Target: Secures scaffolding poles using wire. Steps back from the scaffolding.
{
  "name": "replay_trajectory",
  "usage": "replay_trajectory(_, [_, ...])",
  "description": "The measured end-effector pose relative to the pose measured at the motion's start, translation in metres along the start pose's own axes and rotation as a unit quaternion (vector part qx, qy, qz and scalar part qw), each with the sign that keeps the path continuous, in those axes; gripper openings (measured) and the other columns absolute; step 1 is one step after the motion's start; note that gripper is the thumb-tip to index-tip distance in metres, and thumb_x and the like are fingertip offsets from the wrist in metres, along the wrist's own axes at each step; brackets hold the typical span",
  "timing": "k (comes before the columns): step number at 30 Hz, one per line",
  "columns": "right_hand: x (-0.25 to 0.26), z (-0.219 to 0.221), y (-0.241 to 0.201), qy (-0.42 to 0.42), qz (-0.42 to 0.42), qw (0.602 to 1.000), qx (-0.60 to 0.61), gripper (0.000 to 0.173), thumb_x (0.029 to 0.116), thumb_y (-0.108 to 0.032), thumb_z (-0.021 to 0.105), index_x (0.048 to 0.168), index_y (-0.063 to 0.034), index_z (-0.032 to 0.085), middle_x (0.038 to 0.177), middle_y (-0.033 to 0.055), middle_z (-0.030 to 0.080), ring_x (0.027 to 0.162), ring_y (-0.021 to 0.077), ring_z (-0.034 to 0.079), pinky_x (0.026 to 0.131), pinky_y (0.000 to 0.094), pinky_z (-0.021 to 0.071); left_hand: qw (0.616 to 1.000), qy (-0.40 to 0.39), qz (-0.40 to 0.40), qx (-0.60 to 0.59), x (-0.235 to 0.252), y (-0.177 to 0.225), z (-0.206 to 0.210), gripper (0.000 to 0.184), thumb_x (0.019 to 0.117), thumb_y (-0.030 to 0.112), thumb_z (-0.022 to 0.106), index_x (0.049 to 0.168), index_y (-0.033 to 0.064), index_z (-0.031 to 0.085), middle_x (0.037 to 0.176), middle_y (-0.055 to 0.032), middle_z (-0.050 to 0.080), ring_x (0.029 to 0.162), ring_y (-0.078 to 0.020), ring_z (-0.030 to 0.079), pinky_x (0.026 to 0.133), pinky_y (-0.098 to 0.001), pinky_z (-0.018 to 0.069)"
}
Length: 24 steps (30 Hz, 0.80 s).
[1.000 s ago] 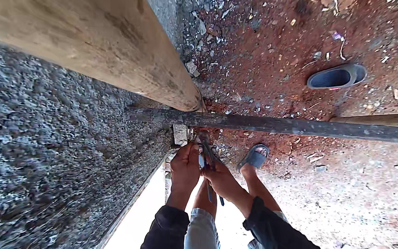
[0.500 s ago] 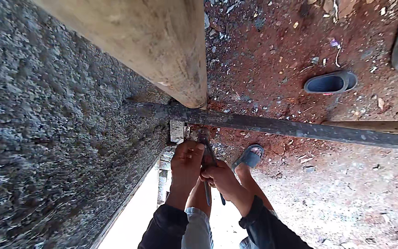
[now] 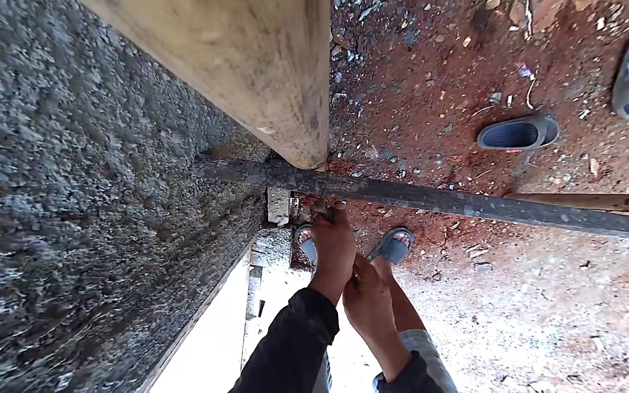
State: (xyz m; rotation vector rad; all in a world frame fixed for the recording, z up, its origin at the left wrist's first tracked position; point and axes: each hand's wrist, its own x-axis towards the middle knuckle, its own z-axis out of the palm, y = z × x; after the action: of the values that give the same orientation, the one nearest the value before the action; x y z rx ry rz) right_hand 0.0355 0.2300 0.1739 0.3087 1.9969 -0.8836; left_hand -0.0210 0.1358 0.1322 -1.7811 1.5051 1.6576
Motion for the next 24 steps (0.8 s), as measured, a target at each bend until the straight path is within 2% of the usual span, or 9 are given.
replay_trajectory(1, [0.005, -0.007, 0.002, -0.077, 0.029, 0.991, 0.109, 0.022, 0.1003, -0.020, 0.057, 0.113, -0.0089, 0.072, 0.084, 0.0028, 0.069, 0.074, 0.0125, 0.065, 0.067, 0.0341, 0.0541, 1.000, -0.017, 0.025, 0.004, 0.000, -0.002, -0.007, 0.025, 0.1012, 0.030, 0.067, 0.094, 0.0068, 0.060, 0.067, -0.0026, 0.053, 0.053, -0.0122, 0.048, 0.052, -0.0285, 0.0425])
replay_trajectory(2, [0.013, -0.015, 0.006, -0.203, 0.069, 0.939, 0.269, 0.020, 0.1045, -0.021, 0.053, 0.103, -0.0077, 0.068, 0.075, 0.0006, 0.066, 0.062, 0.0078, 0.061, 0.056, 0.0254, 0.0520, 0.998, -0.050, 0.042, 0.002, 0.000, -0.001, -0.018, 0.021, 0.0971, 0.025, 0.073, 0.097, 0.0057, 0.063, 0.071, -0.0036, 0.060, 0.058, -0.0124, 0.056, 0.056, -0.0279, 0.0485])
replay_trajectory(4, [0.030, -0.023, 0.020, -0.388, 0.128, 0.790, 0.458, 0.022, 0.1013, -0.022, 0.053, 0.105, -0.0052, 0.067, 0.077, 0.0045, 0.069, 0.061, 0.0123, 0.066, 0.057, 0.0277, 0.0583, 0.989, -0.140, -0.015, -0.051, 0.000, 0.008, -0.038, 0.017, 0.0983, 0.014, 0.070, 0.108, 0.0007, 0.065, 0.089, -0.0108, 0.073, 0.075, -0.0163, 0.070, 0.069, -0.0279, 0.0584])
replay_trajectory(5, [0.033, -0.023, 0.023, -0.416, 0.137, 0.764, 0.475, 0.020, 0.1002, -0.020, 0.055, 0.106, -0.0045, 0.066, 0.079, 0.0059, 0.070, 0.063, 0.0136, 0.068, 0.059, 0.0285, 0.0597, 0.979, -0.175, -0.065, -0.087, 0.002, 0.011, -0.041, 0.017, 0.1024, 0.014, 0.063, 0.112, 0.0000, 0.063, 0.090, -0.0127, 0.074, 0.076, -0.0182, 0.072, 0.070, -0.0291, 0.0610])
replay_trajectory(9, [0.027, -0.029, 0.015, -0.397, 0.137, 0.784, 0.457, 0.014, 0.0930, -0.013, 0.069, 0.102, -0.0026, 0.066, 0.078, 0.0084, 0.071, 0.064, 0.0154, 0.070, 0.058, 0.0290, 0.0605, 0.954, -0.204, -0.127, -0.179, 0.004, 0.013, -0.035, 0.019, 0.1081, 0.020, 0.053, 0.102, 0.0038, 0.059, 0.063, -0.0058, 0.056, 0.051, -0.0155, 0.059, 0.054, -0.0288, 0.0587])
replay_trajectory(13, [0.052, -0.049, 0.025, -0.440, 0.127, 0.807, 0.372, 0.006, 0.0876, -0.012, 0.070, 0.091, -0.0083, 0.066, 0.068, 0.0016, 0.067, 0.055, 0.0105, 0.065, 0.052, 0.0259, 0.0571, 0.911, -0.275, -0.147, -0.271, 0.006, -0.003, -0.027, 0.026, 0.1111, 0.022, 0.037, 0.110, 0.0090, 0.059, 0.072, -0.0052, 0.064, 0.064, -0.0206, 0.069, 0.071, -0.0409, 0.0639])
replay_trajectory(17, [0.106, -0.083, 0.030, -0.494, 0.123, 0.834, 0.213, 0.015, 0.0812, -0.016, 0.076, 0.082, -0.0109, 0.062, 0.063, 0.0017, 0.064, 0.051, 0.0112, 0.063, 0.048, 0.0254, 0.0545, 0.934, -0.150, -0.115, -0.302, 0.001, -0.004, 0.017, 0.024, 0.1052, 0.015, 0.046, 0.082, 0.0102, 0.053, 0.052, 0.0001, 0.044, 0.043, -0.0160, 0.053, 0.051, -0.0354, 0.0570])
replay_trajectory(21, [0.128, -0.096, 0.026, -0.519, 0.127, 0.834, 0.142, 0.016, 0.0798, -0.011, 0.076, 0.082, -0.0087, 0.060, 0.062, 0.0052, 0.065, 0.051, 0.0134, 0.065, 0.049, 0.0260, 0.0559, 0.942, -0.101, -0.092, -0.307, 0.001, -0.007, 0.035, 0.026, 0.1021, 0.017, 0.048, 0.076, 0.0152, 0.049, 0.052, 0.0020, 0.042, 0.043, -0.0150, 0.050, 0.050, -0.0353, 0.0543])
replay_trajectory(24, [0.110, -0.094, 0.023, -0.379, 0.050, 0.922, 0.060, 0.031, 0.0738, -0.013, 0.082, 0.098, -0.0105, 0.063, 0.068, -0.0002, 0.065, 0.055, 0.0089, 0.063, 0.053, 0.0245, 0.0549, 0.946, -0.099, -0.078, -0.300, 0.001, -0.007, 0.034, 0.025, 0.1017, 0.014, 0.049, 0.077, 0.0148, 0.050, 0.053, 0.0028, 0.041, 0.043, -0.0126, 0.047, 0.048, -0.0312, 0.0519])
